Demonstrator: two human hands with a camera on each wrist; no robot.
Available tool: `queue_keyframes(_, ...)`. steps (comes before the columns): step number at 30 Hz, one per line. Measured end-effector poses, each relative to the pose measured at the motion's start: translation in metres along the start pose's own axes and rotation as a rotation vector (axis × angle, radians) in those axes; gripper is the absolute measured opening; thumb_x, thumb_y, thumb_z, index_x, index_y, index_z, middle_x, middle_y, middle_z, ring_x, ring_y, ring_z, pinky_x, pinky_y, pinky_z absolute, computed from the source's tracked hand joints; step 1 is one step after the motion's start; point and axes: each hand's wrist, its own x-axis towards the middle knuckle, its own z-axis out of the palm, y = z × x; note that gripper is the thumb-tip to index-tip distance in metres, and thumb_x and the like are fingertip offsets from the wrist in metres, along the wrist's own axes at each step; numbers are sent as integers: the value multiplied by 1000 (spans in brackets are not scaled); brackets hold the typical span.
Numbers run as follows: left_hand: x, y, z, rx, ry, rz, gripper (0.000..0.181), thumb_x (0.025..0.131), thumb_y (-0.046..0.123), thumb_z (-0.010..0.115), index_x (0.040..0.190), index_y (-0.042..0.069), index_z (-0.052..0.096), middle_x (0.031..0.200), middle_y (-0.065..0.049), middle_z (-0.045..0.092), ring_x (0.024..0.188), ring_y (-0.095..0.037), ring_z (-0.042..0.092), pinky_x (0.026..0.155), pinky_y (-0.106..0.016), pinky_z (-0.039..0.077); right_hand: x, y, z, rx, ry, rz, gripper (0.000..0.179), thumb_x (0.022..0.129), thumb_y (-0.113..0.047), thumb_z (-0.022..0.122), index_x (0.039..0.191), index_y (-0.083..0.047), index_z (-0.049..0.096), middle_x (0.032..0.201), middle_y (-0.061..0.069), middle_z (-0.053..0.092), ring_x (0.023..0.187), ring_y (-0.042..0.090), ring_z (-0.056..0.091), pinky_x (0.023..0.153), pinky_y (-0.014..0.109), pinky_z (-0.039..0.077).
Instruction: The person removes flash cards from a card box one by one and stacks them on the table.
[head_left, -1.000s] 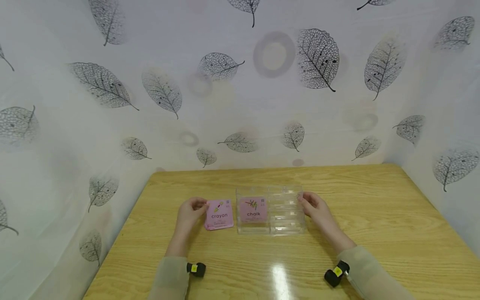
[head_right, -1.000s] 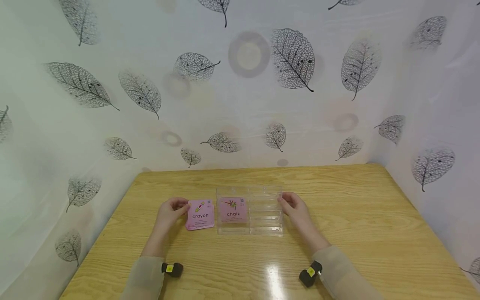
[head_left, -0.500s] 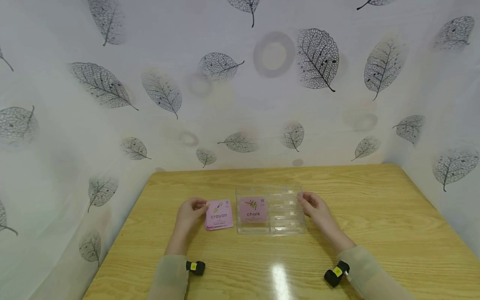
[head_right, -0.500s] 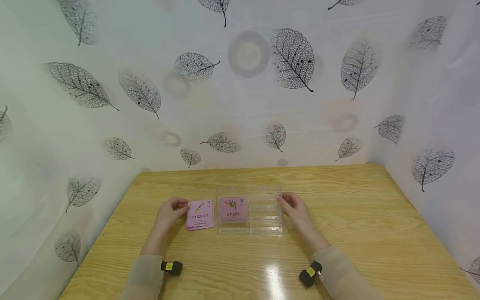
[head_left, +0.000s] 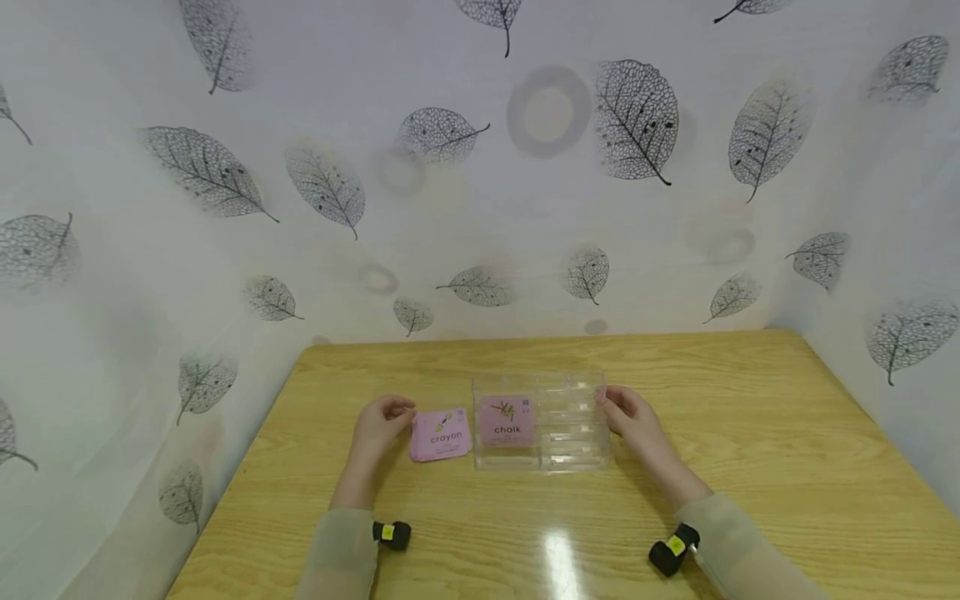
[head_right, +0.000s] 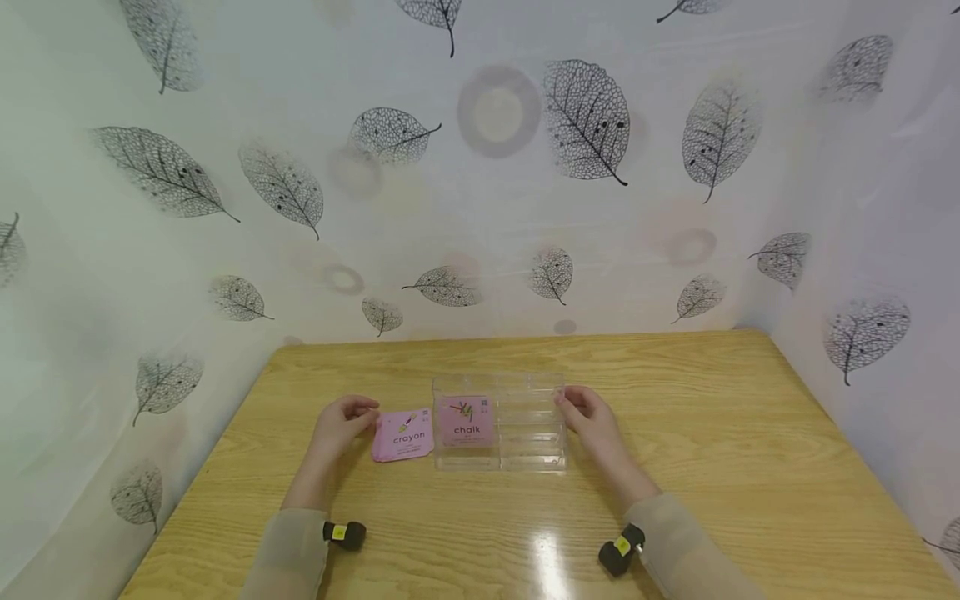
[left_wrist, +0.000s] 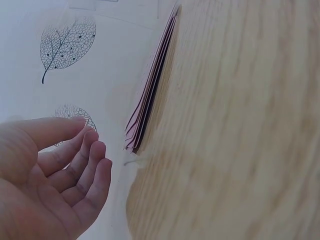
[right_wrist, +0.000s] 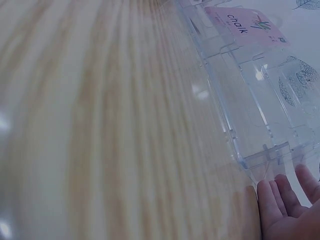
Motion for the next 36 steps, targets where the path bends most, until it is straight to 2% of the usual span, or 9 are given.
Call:
queue_keyframes(4,-1,2,-1,-20,-2,6,21,101,10,68,118,-1,73,105,-14,71,96,-22,65,80,-25,53,0,0,0,5,-1,-2,55,114,-37,50,152,2,47,154,25,53,141,35,52,98,23,56)
queue_keyframes(8,-1,3,-1,-41,11,13,21,101,10,68,118,0,73,107,-14,71,96,-21,66,81,-24,55,0,1,-1,8,-12,-5,57,113,-38,50,153,2,46,154,25,52,141,35,52,100,25,56)
queue_keyframes(15,-3,9,-1,-66,25,23,20,101,9,69,118,-1,73,104,-14,72,90,-18,66,76,-20,57,-1,0,-1,-2,-16,-7,58,114,-39,50,154,2,45,154,26,52,142,36,52,103,30,56)
queue_keyframes(25,-7,15,0,-75,27,97,18,101,6,69,115,-4,73,105,-19,74,91,-21,71,80,-26,63,-2,-2,0,2,-10,-3,58,113,-39,50,153,3,46,154,26,52,142,36,52,99,25,56)
queue_keyframes(36,-11,24,3,-36,32,88,18,99,8,71,115,1,74,106,-16,75,93,-21,70,81,-25,60,-3,-4,0,0,-8,1,59,113,-39,50,154,4,44,155,27,51,142,37,51,98,24,55)
